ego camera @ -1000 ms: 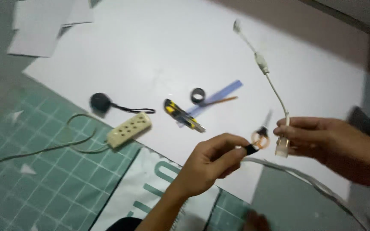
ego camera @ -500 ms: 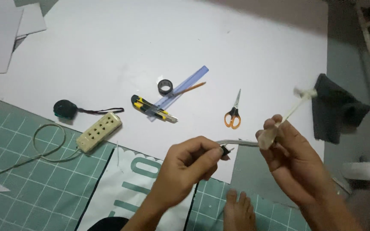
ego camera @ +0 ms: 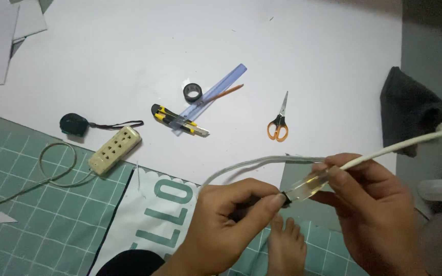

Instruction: The person sits on the floor and wraps black electrical tape around the connector end of a white cable, pressing the tape in place, then cuts the tape with scissors. They then handle an LED strip light, attach its connector, and plug the cable into a power strip on the floor.

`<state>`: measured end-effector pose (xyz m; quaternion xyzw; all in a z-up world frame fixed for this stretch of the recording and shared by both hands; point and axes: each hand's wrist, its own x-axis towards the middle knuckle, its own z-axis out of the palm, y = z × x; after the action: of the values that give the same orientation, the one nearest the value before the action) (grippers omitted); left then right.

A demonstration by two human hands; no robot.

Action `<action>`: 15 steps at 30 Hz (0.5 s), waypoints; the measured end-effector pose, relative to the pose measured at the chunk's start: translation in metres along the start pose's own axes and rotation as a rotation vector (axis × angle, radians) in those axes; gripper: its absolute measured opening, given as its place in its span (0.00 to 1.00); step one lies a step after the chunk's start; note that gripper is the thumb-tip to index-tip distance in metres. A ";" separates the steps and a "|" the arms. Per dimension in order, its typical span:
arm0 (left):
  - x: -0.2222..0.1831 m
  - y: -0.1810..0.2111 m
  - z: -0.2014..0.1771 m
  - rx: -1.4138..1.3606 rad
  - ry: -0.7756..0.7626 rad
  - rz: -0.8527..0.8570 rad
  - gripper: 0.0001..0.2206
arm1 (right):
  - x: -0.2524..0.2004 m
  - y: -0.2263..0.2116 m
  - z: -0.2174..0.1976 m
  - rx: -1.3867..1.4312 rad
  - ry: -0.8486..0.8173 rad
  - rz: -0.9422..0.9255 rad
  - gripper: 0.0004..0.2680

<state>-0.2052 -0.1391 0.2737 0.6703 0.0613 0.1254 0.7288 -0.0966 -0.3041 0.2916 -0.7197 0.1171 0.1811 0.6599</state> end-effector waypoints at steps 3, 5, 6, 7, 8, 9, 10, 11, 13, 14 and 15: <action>-0.001 -0.005 0.001 -0.081 -0.035 -0.037 0.05 | 0.001 0.003 -0.004 0.060 -0.060 -0.056 0.09; 0.000 -0.007 0.001 -0.031 -0.061 -0.017 0.05 | -0.002 -0.005 0.001 0.041 -0.007 0.039 0.09; -0.001 -0.006 0.001 -0.030 -0.061 -0.019 0.05 | -0.004 -0.006 0.003 0.042 -0.007 0.040 0.09; -0.002 -0.006 0.002 -0.049 -0.042 0.000 0.05 | -0.006 -0.007 0.005 0.027 0.005 0.042 0.09; -0.003 -0.005 0.003 -0.068 -0.023 0.019 0.05 | -0.007 -0.008 0.007 0.013 0.016 0.045 0.09; -0.003 -0.002 0.003 -0.069 -0.022 0.018 0.05 | -0.008 -0.007 0.006 0.012 0.016 0.046 0.09; -0.004 0.000 0.002 -0.041 -0.028 0.020 0.06 | -0.008 -0.006 0.006 0.014 0.014 0.030 0.08; -0.004 0.003 0.002 -0.012 -0.036 0.023 0.06 | -0.008 -0.004 0.006 0.018 0.013 0.014 0.08; -0.004 0.002 0.001 0.012 -0.025 0.013 0.06 | -0.006 -0.001 0.003 0.008 -0.006 -0.019 0.08; -0.004 0.001 0.000 0.037 -0.014 0.002 0.06 | -0.005 0.000 0.002 -0.002 -0.025 -0.051 0.07; -0.002 0.003 -0.001 0.038 -0.015 0.002 0.06 | -0.005 0.000 0.002 -0.001 -0.024 -0.051 0.07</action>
<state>-0.2080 -0.1386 0.2762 0.6849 0.0575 0.1198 0.7164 -0.1011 -0.3022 0.2940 -0.7207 0.0908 0.1730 0.6652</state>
